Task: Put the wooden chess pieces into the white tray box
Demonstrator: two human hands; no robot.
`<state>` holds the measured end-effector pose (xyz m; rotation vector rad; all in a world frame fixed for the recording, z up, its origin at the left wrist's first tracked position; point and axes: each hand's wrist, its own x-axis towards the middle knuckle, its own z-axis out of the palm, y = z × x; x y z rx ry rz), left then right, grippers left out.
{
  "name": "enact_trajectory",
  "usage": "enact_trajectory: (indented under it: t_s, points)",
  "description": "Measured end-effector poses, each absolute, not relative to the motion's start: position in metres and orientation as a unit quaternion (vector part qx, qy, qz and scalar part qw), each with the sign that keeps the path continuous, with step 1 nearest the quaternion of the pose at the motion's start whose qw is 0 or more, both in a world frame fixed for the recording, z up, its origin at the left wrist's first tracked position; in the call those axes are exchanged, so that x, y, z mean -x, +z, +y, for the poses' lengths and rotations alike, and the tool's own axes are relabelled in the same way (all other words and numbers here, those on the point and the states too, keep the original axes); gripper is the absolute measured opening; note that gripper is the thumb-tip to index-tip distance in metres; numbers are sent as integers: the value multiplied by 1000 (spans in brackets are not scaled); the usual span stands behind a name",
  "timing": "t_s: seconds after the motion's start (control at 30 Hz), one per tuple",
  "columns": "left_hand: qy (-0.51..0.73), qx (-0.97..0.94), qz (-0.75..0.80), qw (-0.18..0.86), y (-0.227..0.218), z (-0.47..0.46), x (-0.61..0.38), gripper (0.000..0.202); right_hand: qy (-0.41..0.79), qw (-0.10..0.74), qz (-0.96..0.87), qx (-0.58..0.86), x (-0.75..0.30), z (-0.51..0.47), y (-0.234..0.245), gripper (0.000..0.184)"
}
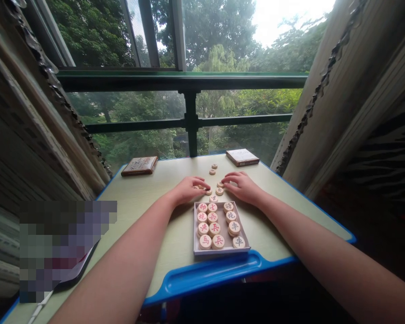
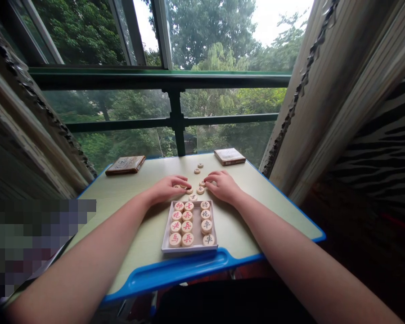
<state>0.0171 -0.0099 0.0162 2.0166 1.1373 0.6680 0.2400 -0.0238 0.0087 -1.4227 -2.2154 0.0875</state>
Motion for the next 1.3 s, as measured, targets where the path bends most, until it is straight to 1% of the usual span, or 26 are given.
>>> enact_trajectory:
  t_s: [0.1, 0.23, 0.37, 0.47, 0.67, 0.87, 1.07, 1.2, 1.3]
  points:
    - [278, -773, 447, 355, 14, -8, -17, 32, 27, 265, -809, 524, -240, -24, 8, 26]
    - [287, -737, 487, 372, 12, -8, -16, 46, 45, 247, -831, 496, -239, -24, 7, 27]
    - [295, -704, 477, 435, 13, -6, -11, 50, 35, 248, -824, 509, -240, -24, 8, 25]
    - [280, -694, 462, 476, 14, -5, -6, 52, 20, 247, -807, 537, -243, -23, 9, 30]
    - [264, -714, 482, 434, 15, -6, -7, 49, 16, 227, -795, 562, -247, -19, 6, 33]
    - [268, -734, 461, 420, 14, -7, -9, 47, 6, 219, -766, 604, -251, -16, 7, 35]
    - [266, -756, 457, 387, 16, -8, -10, 36, 23, 224, -751, 621, -252, -17, 11, 33]
    - [263, -764, 451, 378, 14, -7, -9, 33, 30, 230, -748, 621, -252, -18, 13, 36]
    - [268, -764, 451, 375, 13, -6, -8, 32, 34, 221, -738, 636, -253, -18, 14, 31]
